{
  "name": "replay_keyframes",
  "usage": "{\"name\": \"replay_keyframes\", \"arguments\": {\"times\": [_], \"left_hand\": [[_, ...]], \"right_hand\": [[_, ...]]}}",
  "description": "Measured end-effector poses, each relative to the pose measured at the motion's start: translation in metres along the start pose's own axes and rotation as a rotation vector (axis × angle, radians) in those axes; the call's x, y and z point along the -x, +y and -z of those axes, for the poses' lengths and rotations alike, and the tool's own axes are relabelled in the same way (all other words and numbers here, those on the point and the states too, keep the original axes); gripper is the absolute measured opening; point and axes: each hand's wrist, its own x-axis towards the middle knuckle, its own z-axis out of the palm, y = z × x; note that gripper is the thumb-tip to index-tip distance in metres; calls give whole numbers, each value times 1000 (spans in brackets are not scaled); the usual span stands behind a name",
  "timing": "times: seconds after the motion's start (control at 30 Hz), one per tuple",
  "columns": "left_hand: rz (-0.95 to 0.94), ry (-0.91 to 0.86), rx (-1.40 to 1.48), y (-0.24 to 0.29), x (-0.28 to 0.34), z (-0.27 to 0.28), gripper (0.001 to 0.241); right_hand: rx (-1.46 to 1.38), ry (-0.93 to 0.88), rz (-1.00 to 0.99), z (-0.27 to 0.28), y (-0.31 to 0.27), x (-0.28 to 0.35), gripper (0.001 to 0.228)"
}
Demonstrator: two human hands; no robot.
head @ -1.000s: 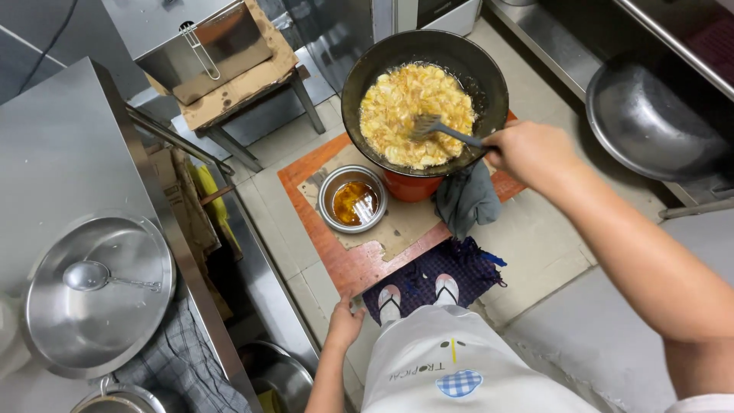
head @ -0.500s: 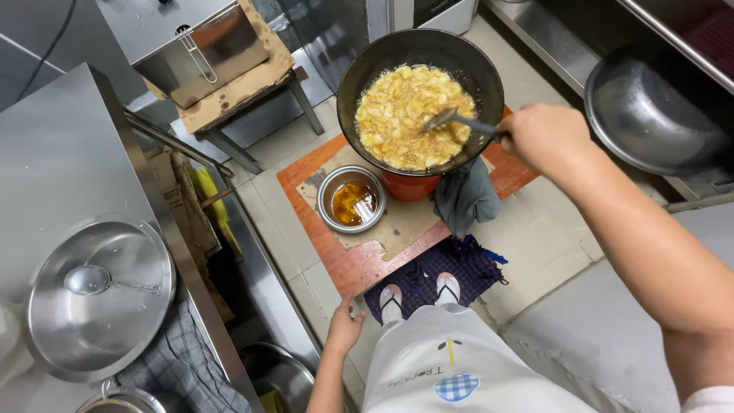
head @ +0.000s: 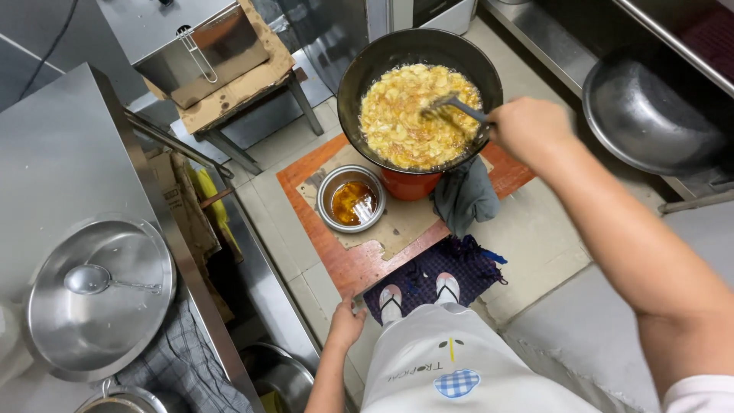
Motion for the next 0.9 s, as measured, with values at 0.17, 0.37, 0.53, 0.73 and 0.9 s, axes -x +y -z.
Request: {"name": "replay_keyframes", "arguments": {"times": [0.17,0.37,0.53,0.73,0.9], "left_hand": [[-80,14,-3,7,-7,1,75],[-98,-6,12,7,-5,9,76],[-170,-6,-15,33,-11,11,77],[-327,-78,95,159,57,59,72],[-738,-57,93,273,65,82,59]], "right_hand": [[-168,76,136,-40,-13,2,33],[7,-33,1,4,-1,15,27],[-246,94,99,-42,-24,0,26],[-220,138,20,-60,-7,17,28],[-571,259,124,-107,-41,14,42]]}}
